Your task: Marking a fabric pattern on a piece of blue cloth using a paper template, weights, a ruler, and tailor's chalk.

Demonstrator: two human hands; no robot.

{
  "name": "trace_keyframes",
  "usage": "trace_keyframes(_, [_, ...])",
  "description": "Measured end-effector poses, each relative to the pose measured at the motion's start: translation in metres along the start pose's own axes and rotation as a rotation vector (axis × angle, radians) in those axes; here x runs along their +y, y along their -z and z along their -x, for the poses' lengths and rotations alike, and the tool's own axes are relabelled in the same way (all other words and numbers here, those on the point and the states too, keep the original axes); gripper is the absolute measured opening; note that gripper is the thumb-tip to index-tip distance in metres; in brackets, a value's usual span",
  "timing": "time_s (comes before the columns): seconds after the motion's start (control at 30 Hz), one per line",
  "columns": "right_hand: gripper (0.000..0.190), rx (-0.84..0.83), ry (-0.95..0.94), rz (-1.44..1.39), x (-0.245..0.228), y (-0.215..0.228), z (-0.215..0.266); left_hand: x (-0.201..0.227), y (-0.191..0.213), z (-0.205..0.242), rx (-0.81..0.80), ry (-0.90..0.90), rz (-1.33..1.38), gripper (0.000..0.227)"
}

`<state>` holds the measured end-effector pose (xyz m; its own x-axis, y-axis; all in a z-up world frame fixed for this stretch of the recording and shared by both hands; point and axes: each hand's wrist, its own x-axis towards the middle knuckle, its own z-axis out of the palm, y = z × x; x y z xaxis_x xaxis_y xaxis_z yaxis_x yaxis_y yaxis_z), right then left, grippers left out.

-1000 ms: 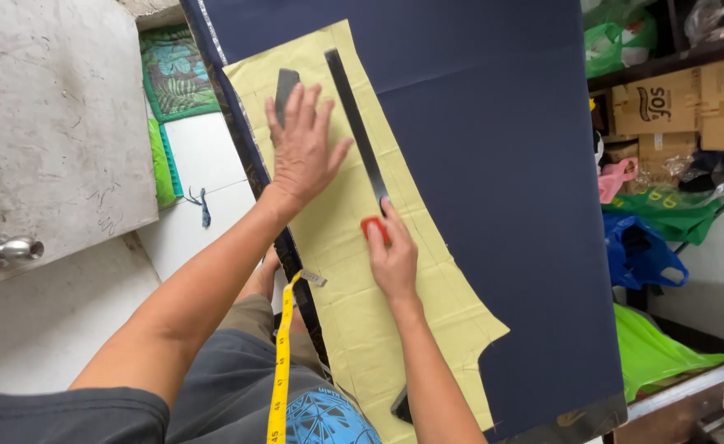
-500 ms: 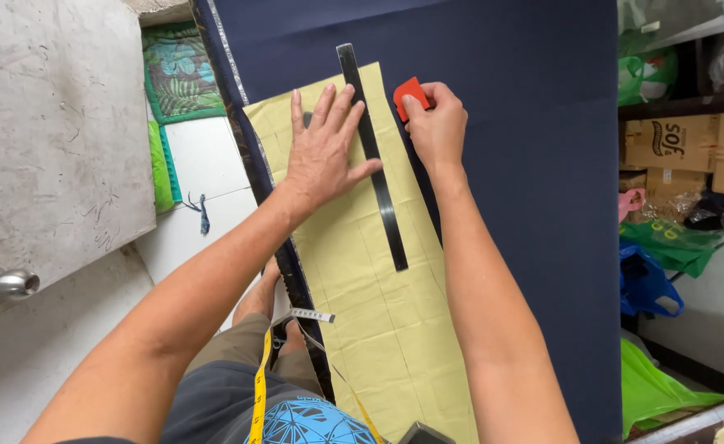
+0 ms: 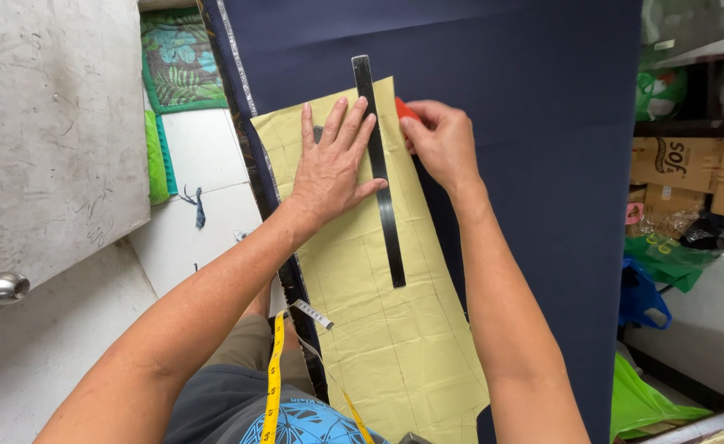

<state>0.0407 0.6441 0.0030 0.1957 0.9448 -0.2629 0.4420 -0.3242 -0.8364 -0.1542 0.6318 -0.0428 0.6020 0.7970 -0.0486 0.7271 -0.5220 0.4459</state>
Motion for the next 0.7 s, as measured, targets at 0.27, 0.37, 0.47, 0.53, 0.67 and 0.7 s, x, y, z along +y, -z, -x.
trace_keyframes(0.27, [0.010, 0.050, -0.067, -0.072, -0.022, -0.015, -0.041, -0.004, -0.003, 0.000, 0.059, -0.044, -0.158, 0.103])
trace_keyframes(0.37, [0.010, 0.077, -0.057, -0.111, -0.020, -0.018, -0.049, -0.004, -0.002, -0.001, 0.061, -0.045, -0.170, 0.103])
trace_keyframes(0.47, [0.009, 0.072, -0.041, -0.119, -0.015, -0.017, -0.046, -0.003, -0.003, 0.000, 0.066, -0.044, -0.186, 0.103])
trace_keyframes(0.53, [0.009, 0.055, -0.026, -0.118, -0.013, -0.013, -0.039, -0.003, -0.003, 0.001, 0.066, -0.047, -0.199, 0.103])
trace_keyframes(0.67, [0.009, -0.026, -0.089, -0.105, -0.010, -0.004, -0.021, -0.003, -0.003, 0.001, 0.066, -0.050, -0.181, 0.104])
trace_keyframes(0.7, [0.008, -0.050, -0.109, -0.092, -0.009, -0.002, -0.017, -0.004, -0.004, 0.001, 0.063, -0.047, -0.183, 0.105])
